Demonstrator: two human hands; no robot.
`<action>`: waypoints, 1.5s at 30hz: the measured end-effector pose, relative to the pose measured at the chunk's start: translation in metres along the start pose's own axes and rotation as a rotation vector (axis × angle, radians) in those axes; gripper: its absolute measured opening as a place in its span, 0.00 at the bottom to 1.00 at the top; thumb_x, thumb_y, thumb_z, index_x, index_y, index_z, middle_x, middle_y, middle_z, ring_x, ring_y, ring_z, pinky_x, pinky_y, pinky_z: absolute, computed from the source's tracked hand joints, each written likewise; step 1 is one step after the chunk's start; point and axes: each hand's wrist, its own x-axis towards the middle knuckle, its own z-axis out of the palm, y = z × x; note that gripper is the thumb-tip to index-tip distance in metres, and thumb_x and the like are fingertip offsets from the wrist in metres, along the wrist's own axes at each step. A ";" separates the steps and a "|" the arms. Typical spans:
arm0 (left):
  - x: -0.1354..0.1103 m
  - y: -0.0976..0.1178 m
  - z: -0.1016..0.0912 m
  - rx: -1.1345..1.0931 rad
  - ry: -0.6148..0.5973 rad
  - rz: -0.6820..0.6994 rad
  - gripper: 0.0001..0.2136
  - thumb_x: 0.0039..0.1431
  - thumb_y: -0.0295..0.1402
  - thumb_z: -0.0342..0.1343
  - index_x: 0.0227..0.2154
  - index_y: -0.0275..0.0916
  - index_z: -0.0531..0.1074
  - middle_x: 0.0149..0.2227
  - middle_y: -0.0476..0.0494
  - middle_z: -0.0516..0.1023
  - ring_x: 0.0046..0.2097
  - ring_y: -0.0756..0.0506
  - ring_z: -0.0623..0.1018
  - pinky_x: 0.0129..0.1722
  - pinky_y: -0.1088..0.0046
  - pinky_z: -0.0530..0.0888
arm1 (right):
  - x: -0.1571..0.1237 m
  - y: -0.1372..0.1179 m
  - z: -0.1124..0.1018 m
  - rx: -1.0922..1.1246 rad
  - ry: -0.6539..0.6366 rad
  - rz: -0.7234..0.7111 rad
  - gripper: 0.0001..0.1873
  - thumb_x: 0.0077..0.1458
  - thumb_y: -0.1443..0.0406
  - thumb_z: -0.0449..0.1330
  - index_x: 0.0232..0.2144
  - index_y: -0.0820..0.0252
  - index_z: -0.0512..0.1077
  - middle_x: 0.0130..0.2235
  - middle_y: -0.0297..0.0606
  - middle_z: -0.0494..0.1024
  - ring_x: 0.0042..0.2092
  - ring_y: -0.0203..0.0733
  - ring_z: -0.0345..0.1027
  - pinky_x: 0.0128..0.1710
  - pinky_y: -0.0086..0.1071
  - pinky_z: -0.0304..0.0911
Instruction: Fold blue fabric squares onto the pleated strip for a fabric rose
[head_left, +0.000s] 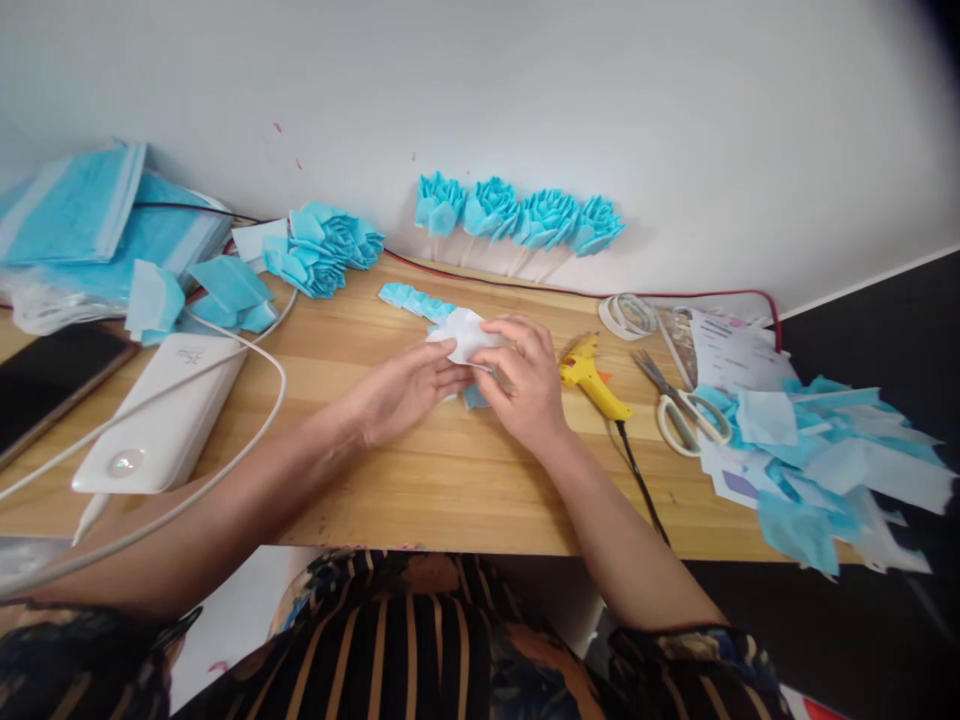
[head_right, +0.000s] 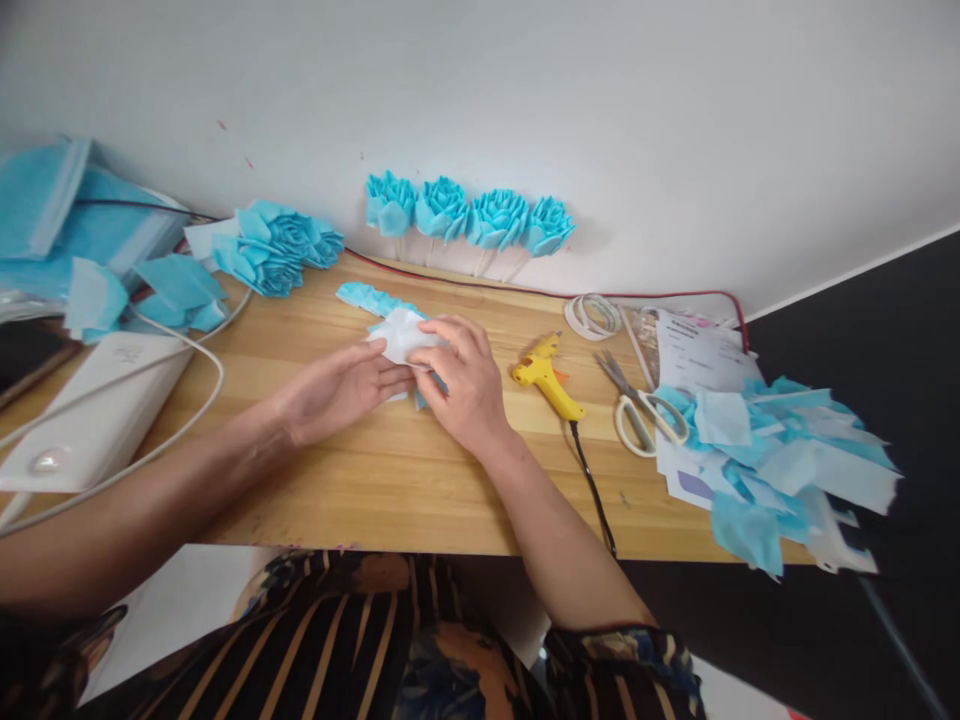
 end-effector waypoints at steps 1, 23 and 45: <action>0.000 0.001 -0.001 0.004 0.020 0.014 0.07 0.62 0.30 0.59 0.42 0.36 0.77 0.44 0.39 0.84 0.44 0.45 0.82 0.51 0.68 0.76 | 0.000 0.001 0.000 0.005 -0.001 0.001 0.07 0.61 0.70 0.59 0.37 0.51 0.74 0.52 0.39 0.76 0.58 0.51 0.67 0.58 0.51 0.65; 0.002 0.004 -0.007 0.216 0.178 0.234 0.08 0.54 0.32 0.66 0.32 0.34 0.75 0.35 0.42 0.84 0.42 0.41 0.84 0.46 0.61 0.80 | -0.001 -0.003 0.004 0.480 -0.025 0.448 0.02 0.57 0.65 0.63 0.32 0.54 0.76 0.50 0.40 0.78 0.54 0.47 0.72 0.54 0.45 0.68; 0.001 0.004 -0.009 0.590 0.139 0.306 0.25 0.47 0.37 0.72 0.47 0.38 0.71 0.40 0.45 0.82 0.38 0.45 0.82 0.37 0.71 0.77 | 0.002 -0.003 0.007 0.820 -0.015 0.808 0.09 0.51 0.60 0.66 0.30 0.56 0.70 0.28 0.28 0.72 0.30 0.32 0.64 0.32 0.30 0.61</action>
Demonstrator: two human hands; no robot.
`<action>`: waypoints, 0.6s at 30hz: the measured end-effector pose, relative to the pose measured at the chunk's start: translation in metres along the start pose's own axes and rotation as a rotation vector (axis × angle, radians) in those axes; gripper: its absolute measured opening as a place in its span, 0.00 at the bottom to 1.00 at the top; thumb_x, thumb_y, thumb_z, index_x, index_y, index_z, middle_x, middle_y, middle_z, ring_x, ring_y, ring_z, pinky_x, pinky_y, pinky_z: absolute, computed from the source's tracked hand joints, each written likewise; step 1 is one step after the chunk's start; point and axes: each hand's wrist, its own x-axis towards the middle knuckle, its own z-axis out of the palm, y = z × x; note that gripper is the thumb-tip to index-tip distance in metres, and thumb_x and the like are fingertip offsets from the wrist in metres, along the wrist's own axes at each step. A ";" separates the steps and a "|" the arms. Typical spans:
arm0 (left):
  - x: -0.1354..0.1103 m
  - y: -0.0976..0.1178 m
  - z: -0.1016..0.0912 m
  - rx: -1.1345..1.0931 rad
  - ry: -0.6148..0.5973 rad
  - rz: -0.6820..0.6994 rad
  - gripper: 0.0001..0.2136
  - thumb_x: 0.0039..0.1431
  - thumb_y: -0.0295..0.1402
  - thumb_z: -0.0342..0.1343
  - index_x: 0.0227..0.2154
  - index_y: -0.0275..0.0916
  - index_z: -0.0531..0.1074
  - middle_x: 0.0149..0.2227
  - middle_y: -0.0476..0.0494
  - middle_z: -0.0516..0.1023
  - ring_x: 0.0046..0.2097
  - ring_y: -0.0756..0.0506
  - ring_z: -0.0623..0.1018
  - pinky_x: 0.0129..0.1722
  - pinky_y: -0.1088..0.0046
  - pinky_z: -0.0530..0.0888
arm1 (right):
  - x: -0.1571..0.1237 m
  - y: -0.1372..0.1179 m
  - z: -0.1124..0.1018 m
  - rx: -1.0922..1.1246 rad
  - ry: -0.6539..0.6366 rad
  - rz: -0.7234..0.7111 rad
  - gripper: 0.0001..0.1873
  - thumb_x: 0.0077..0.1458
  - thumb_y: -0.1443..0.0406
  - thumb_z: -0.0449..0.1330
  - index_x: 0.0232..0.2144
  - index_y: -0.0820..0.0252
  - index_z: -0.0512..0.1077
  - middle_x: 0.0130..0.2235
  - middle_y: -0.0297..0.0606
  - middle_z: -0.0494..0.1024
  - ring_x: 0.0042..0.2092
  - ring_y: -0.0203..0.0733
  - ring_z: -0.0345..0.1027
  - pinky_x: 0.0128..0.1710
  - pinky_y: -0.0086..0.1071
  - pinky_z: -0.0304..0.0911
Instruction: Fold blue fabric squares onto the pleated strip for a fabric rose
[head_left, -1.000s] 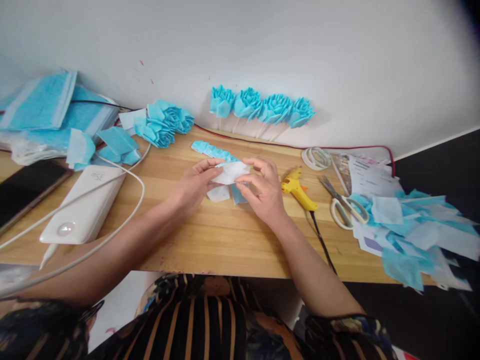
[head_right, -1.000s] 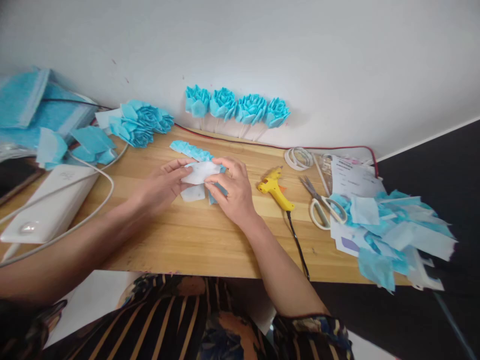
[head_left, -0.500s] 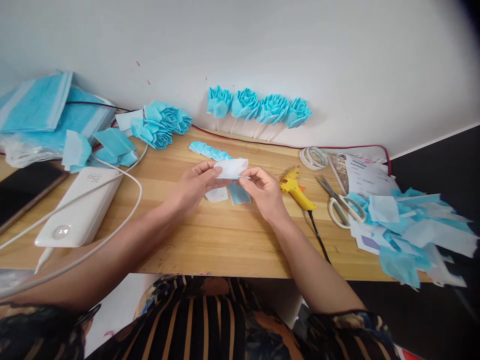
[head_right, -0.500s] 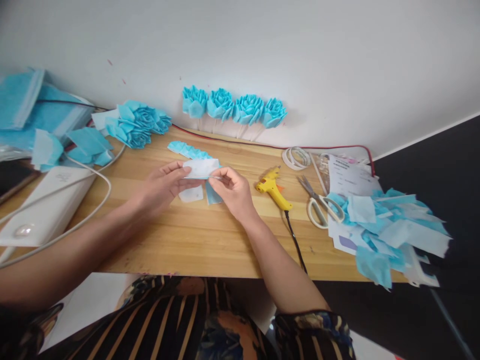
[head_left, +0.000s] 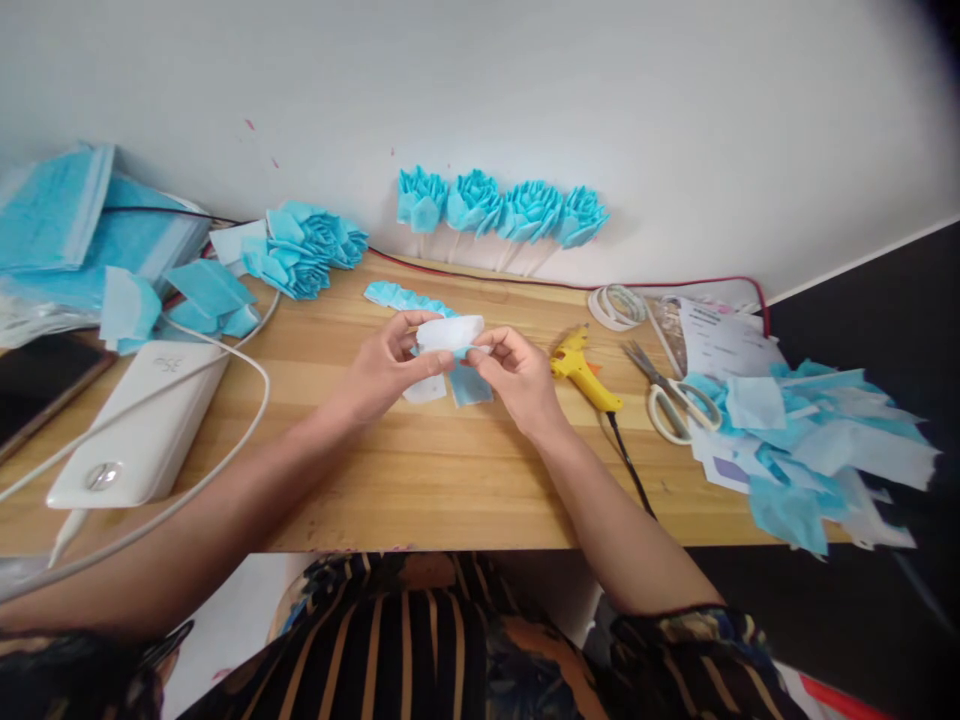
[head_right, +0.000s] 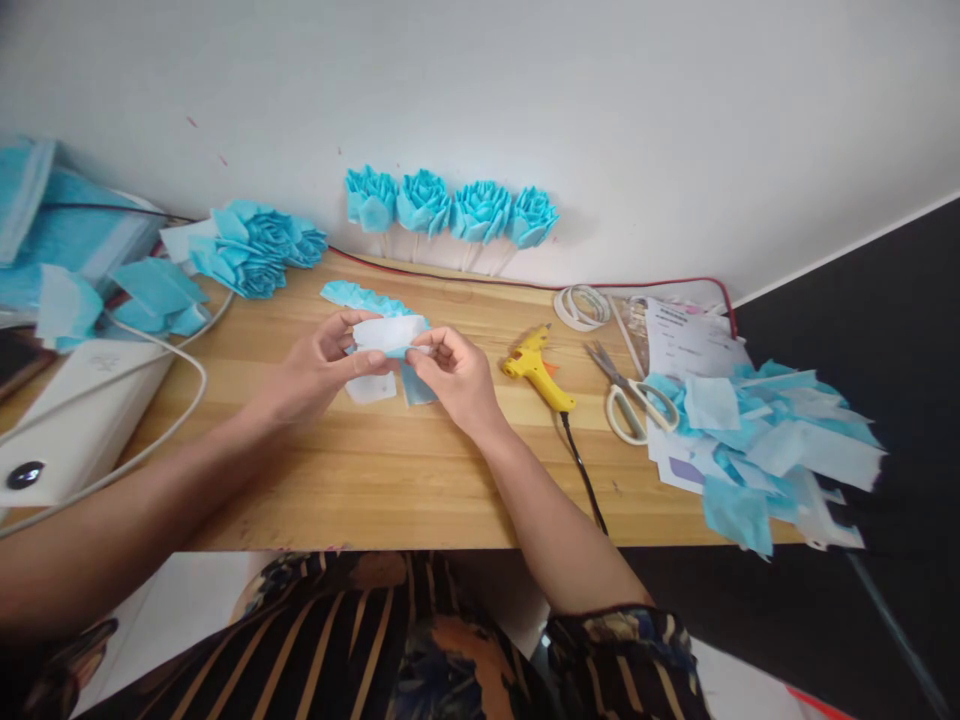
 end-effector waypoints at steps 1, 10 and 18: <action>0.000 0.000 0.000 0.032 0.013 0.008 0.25 0.47 0.35 0.71 0.48 0.38 0.71 0.39 0.45 0.82 0.37 0.46 0.82 0.35 0.72 0.76 | 0.000 0.000 0.000 0.005 -0.009 0.001 0.09 0.51 0.60 0.66 0.31 0.56 0.69 0.28 0.28 0.72 0.30 0.32 0.65 0.32 0.30 0.61; 0.002 -0.001 -0.002 0.074 0.067 0.007 0.16 0.51 0.29 0.64 0.43 0.37 0.71 0.29 0.51 0.79 0.28 0.51 0.79 0.29 0.76 0.72 | -0.002 -0.002 -0.002 0.089 -0.059 0.046 0.21 0.55 0.56 0.66 0.48 0.50 0.66 0.31 0.28 0.75 0.37 0.39 0.74 0.40 0.35 0.70; 0.000 0.001 0.000 0.250 0.056 0.068 0.17 0.52 0.30 0.65 0.46 0.36 0.72 0.24 0.53 0.76 0.25 0.51 0.73 0.26 0.75 0.66 | -0.004 -0.005 -0.003 0.050 -0.202 0.072 0.29 0.54 0.56 0.67 0.57 0.49 0.67 0.41 0.34 0.80 0.42 0.42 0.74 0.44 0.39 0.72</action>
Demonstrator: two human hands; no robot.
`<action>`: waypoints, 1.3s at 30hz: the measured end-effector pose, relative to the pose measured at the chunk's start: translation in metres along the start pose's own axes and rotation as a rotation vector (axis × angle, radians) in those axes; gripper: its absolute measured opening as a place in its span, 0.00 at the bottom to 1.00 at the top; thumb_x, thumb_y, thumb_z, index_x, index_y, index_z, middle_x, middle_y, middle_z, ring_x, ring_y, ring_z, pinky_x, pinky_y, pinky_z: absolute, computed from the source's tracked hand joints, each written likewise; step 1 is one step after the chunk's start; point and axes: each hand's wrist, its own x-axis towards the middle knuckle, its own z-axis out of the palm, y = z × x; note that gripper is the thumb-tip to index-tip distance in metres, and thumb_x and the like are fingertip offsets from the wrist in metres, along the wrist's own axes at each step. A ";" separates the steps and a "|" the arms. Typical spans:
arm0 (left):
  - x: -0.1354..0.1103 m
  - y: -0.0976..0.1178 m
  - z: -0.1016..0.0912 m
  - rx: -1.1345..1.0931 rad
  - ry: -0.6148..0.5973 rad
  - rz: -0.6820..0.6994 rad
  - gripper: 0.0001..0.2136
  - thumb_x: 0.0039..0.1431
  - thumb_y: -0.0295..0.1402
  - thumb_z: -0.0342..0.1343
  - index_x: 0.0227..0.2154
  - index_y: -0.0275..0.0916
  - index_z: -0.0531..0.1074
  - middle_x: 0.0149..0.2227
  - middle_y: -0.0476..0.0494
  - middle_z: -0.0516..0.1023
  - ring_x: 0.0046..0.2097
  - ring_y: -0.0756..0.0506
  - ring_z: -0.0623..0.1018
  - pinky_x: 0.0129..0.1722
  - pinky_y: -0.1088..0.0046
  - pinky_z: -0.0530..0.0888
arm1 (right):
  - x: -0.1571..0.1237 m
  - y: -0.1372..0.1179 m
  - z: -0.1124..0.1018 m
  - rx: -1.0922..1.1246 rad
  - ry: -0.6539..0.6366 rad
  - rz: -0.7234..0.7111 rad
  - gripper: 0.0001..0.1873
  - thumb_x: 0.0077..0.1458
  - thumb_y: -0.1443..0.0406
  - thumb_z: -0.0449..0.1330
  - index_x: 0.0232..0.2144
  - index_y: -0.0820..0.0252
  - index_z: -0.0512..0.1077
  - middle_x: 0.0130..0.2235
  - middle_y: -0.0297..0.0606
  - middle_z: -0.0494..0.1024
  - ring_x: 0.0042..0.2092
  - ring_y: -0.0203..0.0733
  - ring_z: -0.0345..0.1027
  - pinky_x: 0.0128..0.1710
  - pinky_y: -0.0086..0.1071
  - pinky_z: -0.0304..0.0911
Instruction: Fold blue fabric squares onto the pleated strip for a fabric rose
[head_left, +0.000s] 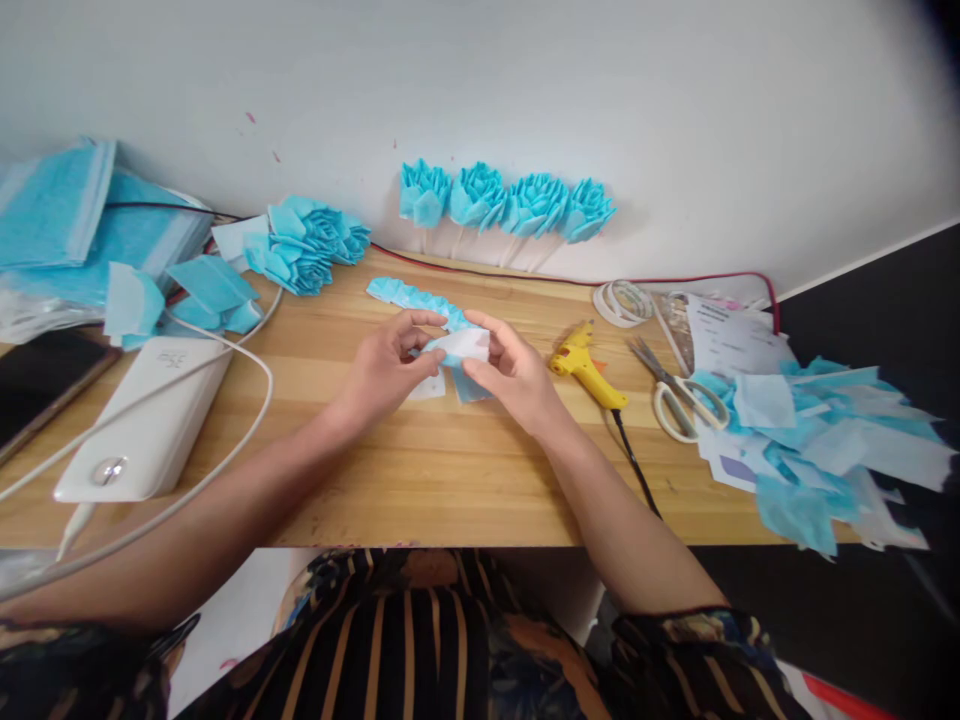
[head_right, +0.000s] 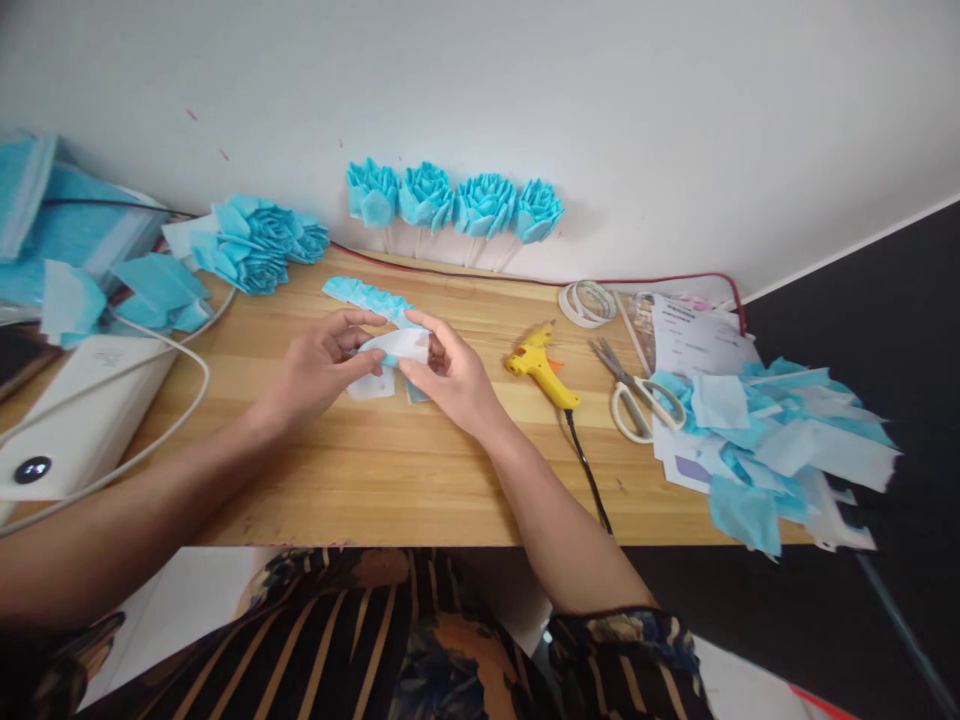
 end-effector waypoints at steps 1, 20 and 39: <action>0.000 0.001 0.000 -0.016 0.002 0.009 0.19 0.52 0.31 0.65 0.47 0.37 0.72 0.25 0.53 0.76 0.25 0.51 0.73 0.27 0.74 0.67 | 0.000 0.000 0.000 0.000 0.002 0.006 0.28 0.53 0.57 0.67 0.56 0.49 0.68 0.41 0.34 0.80 0.41 0.41 0.74 0.43 0.38 0.72; -0.004 -0.005 0.003 -0.319 -0.077 -0.150 0.13 0.54 0.41 0.66 0.23 0.36 0.78 0.24 0.46 0.77 0.27 0.50 0.73 0.32 0.71 0.70 | 0.000 -0.001 0.002 0.082 0.031 0.030 0.31 0.50 0.58 0.69 0.56 0.50 0.69 0.44 0.34 0.81 0.40 0.39 0.74 0.42 0.35 0.72; -0.007 0.002 0.001 0.092 -0.205 -0.006 0.16 0.54 0.41 0.62 0.17 0.39 0.70 0.18 0.51 0.67 0.22 0.52 0.62 0.24 0.73 0.57 | -0.002 -0.005 0.000 -0.033 0.026 0.017 0.12 0.55 0.54 0.65 0.31 0.57 0.75 0.26 0.29 0.69 0.27 0.32 0.59 0.27 0.28 0.57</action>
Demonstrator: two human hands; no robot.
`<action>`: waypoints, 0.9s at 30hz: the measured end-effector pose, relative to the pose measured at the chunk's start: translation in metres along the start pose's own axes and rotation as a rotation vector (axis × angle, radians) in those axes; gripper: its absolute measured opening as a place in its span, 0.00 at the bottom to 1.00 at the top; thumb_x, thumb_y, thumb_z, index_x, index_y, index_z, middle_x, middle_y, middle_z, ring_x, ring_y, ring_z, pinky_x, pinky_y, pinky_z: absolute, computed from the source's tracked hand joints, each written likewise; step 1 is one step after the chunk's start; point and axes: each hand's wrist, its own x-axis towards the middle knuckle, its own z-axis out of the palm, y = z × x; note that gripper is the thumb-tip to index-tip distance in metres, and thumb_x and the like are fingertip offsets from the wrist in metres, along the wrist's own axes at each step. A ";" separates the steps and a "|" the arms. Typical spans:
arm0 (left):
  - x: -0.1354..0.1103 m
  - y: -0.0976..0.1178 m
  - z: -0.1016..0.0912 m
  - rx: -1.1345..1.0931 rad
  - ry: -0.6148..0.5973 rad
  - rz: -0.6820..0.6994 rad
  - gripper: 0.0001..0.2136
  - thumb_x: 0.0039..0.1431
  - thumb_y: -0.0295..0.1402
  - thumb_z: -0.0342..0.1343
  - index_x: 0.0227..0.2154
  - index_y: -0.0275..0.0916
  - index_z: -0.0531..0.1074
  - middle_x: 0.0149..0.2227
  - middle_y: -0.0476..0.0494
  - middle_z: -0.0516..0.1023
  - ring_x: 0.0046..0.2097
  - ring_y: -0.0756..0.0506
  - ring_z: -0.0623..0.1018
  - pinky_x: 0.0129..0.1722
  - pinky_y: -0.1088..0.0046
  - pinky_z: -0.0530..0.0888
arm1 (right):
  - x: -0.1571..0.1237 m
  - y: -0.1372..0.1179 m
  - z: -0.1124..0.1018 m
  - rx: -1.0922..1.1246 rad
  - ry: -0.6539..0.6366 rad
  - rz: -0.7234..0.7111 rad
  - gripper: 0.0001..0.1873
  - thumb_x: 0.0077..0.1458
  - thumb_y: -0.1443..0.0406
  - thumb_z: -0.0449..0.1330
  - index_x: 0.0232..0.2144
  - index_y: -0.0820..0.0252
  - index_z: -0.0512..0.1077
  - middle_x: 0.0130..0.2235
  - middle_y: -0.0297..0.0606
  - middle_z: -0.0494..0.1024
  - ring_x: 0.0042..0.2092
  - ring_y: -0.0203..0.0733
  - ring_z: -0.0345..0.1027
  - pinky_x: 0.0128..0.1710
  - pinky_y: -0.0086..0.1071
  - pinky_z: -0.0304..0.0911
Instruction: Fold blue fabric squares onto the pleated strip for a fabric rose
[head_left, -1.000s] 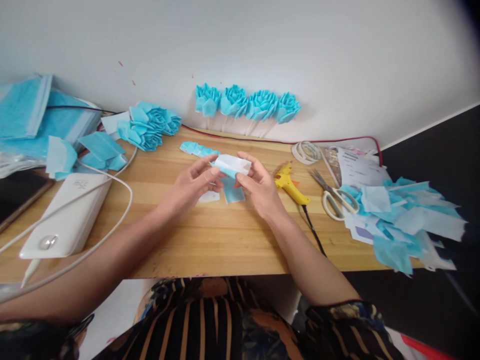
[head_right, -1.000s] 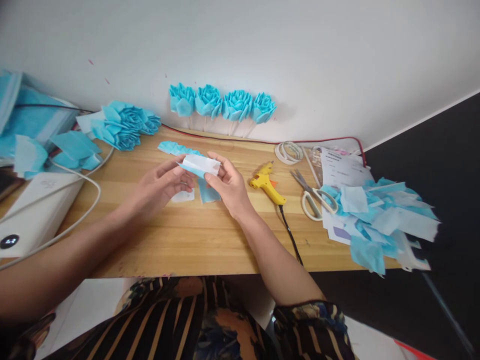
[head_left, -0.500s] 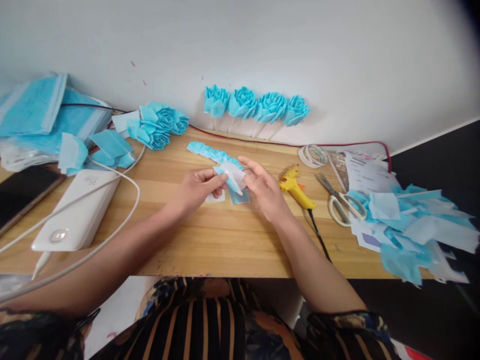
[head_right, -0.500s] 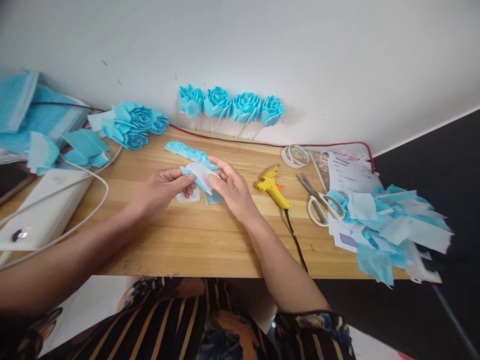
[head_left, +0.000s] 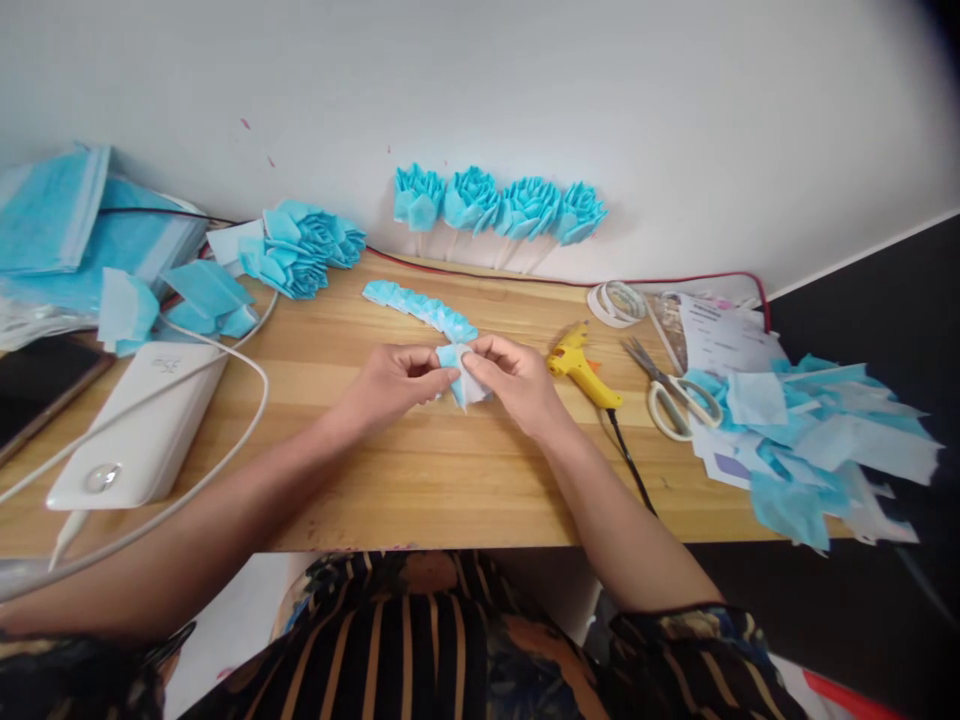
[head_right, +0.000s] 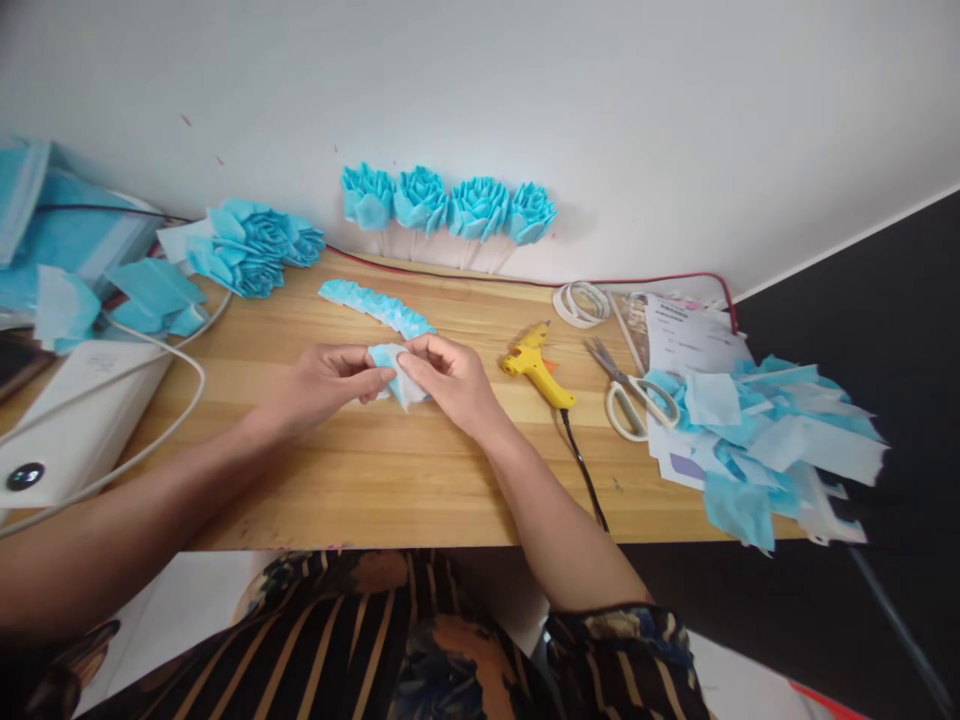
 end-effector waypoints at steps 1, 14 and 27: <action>0.000 0.000 0.000 -0.003 -0.008 0.004 0.16 0.53 0.41 0.63 0.17 0.39 0.70 0.18 0.51 0.67 0.22 0.52 0.63 0.24 0.74 0.57 | 0.000 0.000 0.000 -0.004 0.002 0.001 0.12 0.55 0.54 0.65 0.30 0.57 0.75 0.25 0.28 0.69 0.27 0.32 0.59 0.27 0.28 0.56; 0.000 0.005 -0.003 -0.133 0.003 -0.025 0.16 0.59 0.45 0.61 0.22 0.39 0.75 0.25 0.46 0.76 0.29 0.48 0.74 0.34 0.70 0.72 | 0.002 0.003 0.001 0.033 0.123 0.020 0.16 0.52 0.50 0.65 0.30 0.56 0.74 0.25 0.29 0.70 0.27 0.33 0.59 0.26 0.29 0.56; 0.005 -0.005 0.004 -0.202 0.083 0.013 0.22 0.50 0.34 0.68 0.46 0.37 0.70 0.32 0.49 0.80 0.29 0.49 0.77 0.30 0.73 0.74 | 0.000 0.001 0.007 -0.031 0.199 -0.071 0.13 0.53 0.57 0.66 0.39 0.56 0.79 0.30 0.31 0.79 0.29 0.35 0.68 0.29 0.30 0.64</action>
